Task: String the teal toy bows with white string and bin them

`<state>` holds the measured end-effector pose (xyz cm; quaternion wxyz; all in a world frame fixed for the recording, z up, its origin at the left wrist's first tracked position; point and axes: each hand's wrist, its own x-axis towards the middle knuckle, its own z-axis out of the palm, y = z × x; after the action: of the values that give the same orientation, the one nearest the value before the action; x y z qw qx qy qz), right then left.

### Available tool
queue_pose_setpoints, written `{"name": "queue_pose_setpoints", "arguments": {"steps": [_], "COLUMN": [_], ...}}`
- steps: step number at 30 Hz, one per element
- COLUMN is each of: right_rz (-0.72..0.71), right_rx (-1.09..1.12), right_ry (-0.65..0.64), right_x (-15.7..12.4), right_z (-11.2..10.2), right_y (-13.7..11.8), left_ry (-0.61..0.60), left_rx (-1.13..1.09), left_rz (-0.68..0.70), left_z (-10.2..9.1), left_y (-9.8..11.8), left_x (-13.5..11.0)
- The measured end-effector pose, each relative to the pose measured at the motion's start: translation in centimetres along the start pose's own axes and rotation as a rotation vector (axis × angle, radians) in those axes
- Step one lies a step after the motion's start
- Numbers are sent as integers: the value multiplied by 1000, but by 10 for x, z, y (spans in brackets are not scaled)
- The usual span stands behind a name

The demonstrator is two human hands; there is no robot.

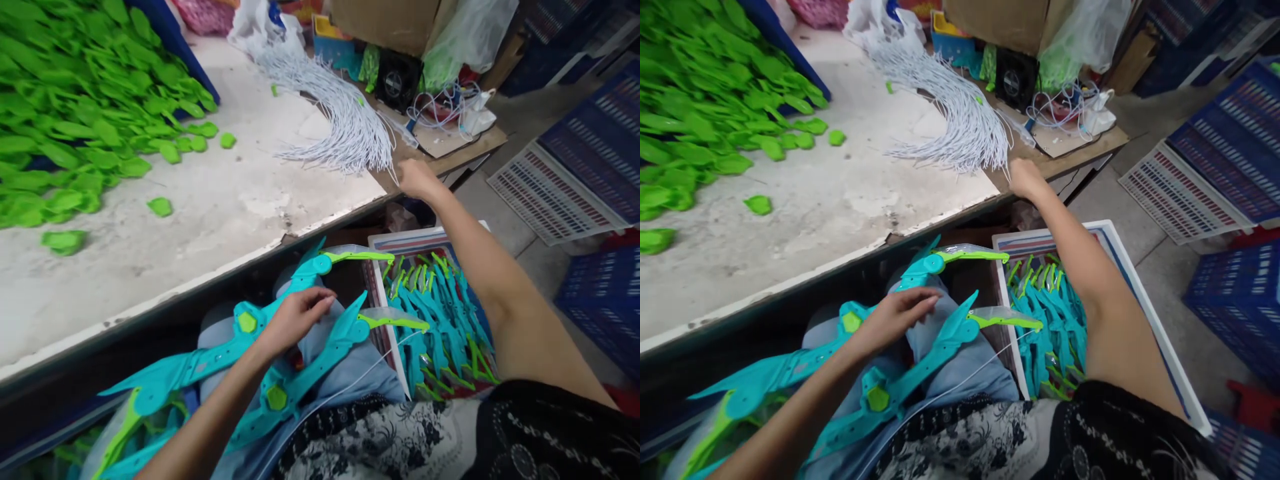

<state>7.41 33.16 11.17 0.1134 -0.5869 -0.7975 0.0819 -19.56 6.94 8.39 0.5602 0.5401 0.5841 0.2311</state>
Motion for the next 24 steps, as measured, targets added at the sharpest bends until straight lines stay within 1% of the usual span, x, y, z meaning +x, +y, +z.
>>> {"name": "queue_pose_setpoints", "arguments": {"steps": [2, 3, 5, 8, 10, 13, 16, 20, 22, 24], "right_rz": [114, 185, 332, 507, 558, 528, 466, 366, 313, 225], "right_rx": [68, 154, 397, 728, 868, 972, 967, 888, 809, 689], "right_ry": [-46, -61, -72, -25, 16, 49, 127, 278, 326, 362], "right_x": [-37, -55, -89, -130, -151, -178, -196, -203, -202, -202], "right_z": [-7, -9, -9, 1, 14, 37, 61, 85, 92, 95], "right_y": [7, 12, 19, 28, 29, 20, 1, -18, -22, -22], "left_ry": [-7, -7, 2, 13, -2, -63, -128, -185, -205, -219], "left_rx": [-94, -139, -214, -262, -275, -371, -544, -686, -713, -730], "left_rz": [-9, -32, -98, -172, -200, -269, -336, -362, -372, -375], "left_z": [17, 24, 35, 48, 56, 67, 78, 92, 97, 99], "left_y": [-5, -8, -13, -17, -18, -18, -17, -13, -11, -9], "left_x": [26, 37, 58, 81, 92, 108, 122, 135, 138, 138]}}
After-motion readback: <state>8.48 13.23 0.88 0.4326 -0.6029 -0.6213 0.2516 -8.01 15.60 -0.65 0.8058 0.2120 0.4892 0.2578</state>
